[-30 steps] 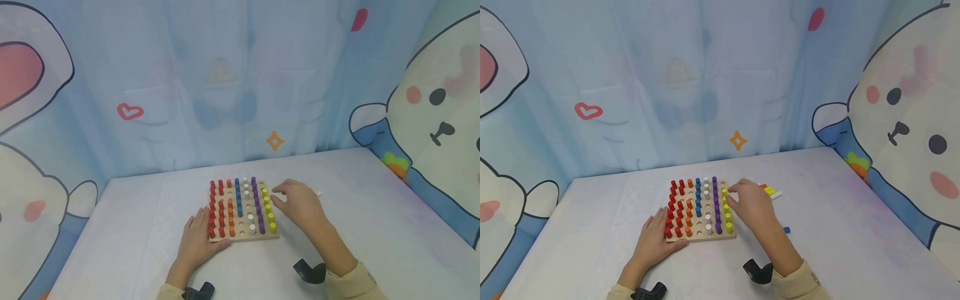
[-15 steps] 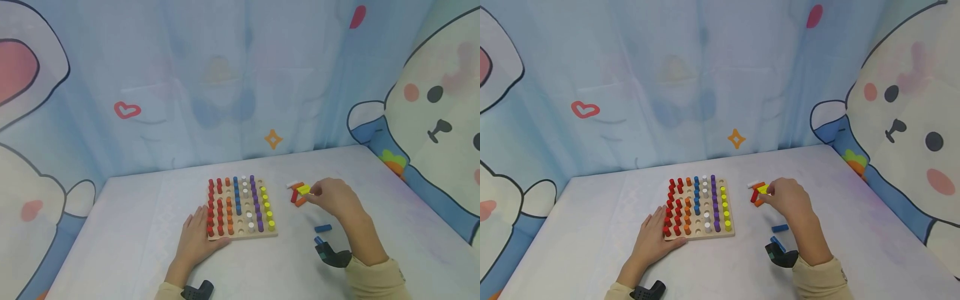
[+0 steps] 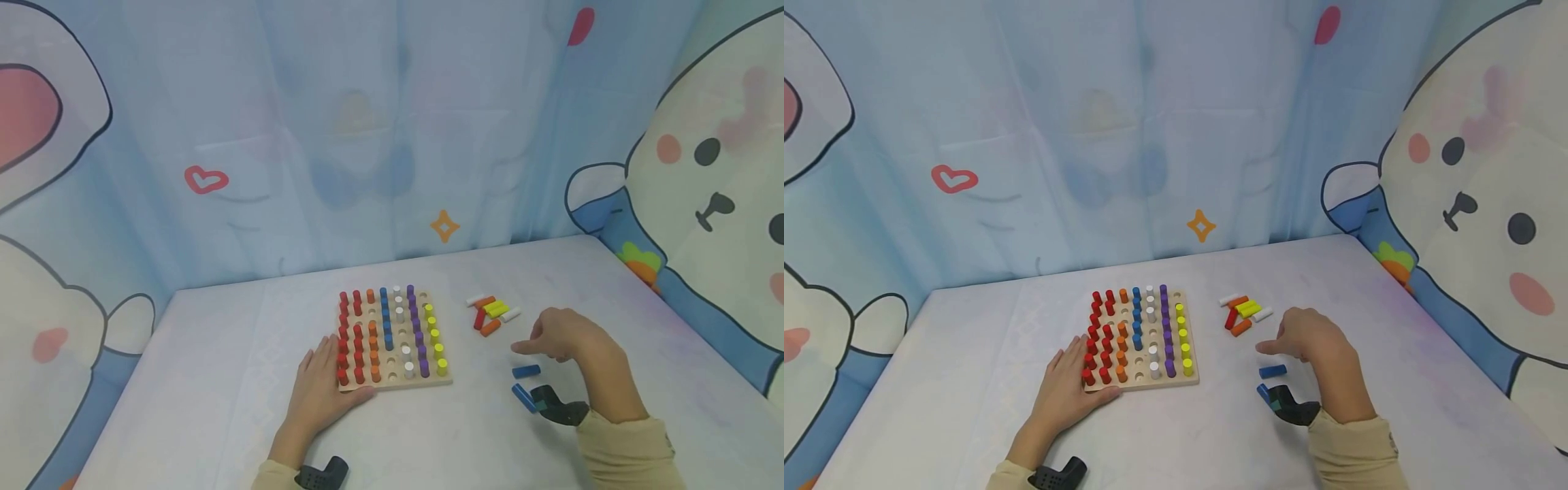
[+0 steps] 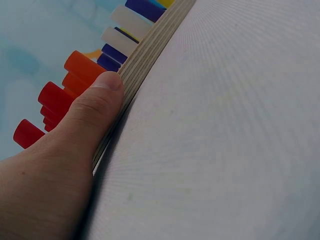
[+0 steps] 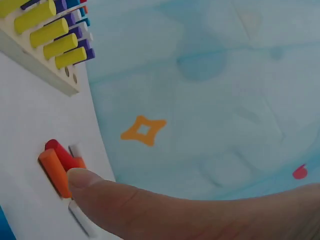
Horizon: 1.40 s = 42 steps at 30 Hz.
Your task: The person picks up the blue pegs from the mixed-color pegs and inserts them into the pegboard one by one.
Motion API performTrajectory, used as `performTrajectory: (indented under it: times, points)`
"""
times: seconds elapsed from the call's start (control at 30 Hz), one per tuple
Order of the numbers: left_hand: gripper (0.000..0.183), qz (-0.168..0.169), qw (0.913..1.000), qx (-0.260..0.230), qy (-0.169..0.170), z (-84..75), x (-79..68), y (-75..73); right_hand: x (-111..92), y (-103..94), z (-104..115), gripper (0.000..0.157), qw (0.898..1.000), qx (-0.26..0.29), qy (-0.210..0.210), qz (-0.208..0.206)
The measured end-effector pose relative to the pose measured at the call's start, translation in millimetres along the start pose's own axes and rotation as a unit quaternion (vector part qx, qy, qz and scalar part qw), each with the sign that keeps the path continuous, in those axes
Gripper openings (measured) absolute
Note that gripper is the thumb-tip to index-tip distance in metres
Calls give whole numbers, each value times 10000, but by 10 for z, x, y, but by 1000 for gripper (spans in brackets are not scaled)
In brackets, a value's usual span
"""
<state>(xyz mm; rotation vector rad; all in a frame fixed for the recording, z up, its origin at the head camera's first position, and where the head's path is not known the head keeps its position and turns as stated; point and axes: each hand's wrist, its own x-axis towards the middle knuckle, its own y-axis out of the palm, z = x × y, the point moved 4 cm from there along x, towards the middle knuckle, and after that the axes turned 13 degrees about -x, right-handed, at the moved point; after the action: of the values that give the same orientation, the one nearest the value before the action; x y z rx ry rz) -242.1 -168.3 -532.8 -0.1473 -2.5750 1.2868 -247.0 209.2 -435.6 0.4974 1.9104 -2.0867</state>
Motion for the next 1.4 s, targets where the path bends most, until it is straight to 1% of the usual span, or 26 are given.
performTrajectory:
  times: [0.1,0.23,0.37,0.47,0.6,0.7,0.97,1.2,1.4]
  points:
    - [118,-25,10000,-11,16,9,1,-3,41,57,-36,62,9998,54,-45,190]
    - [118,-43,10000,-21,52,20,7,6,97,132,-95,66,9985,208,13,498]
    - [118,-59,10000,-7,77,34,14,20,127,183,-119,66,9972,263,43,705]
    - [118,-79,9999,4,94,38,19,24,134,208,-110,63,9968,195,6,776]
    - [118,-72,10000,5,62,36,22,21,143,244,-86,56,9966,56,-102,814]
    - [119,-76,10000,12,60,34,19,19,156,270,-73,54,9965,-31,-151,822]
    - [119,-64,10000,15,38,29,13,13,183,304,-25,59,9963,-186,-113,836]
    - [119,-19,10000,-14,21,7,8,8,197,338,-17,54,9962,-233,-88,837]
    - [118,-56,10000,6,61,11,6,6,204,340,-15,52,9963,-207,-97,824]
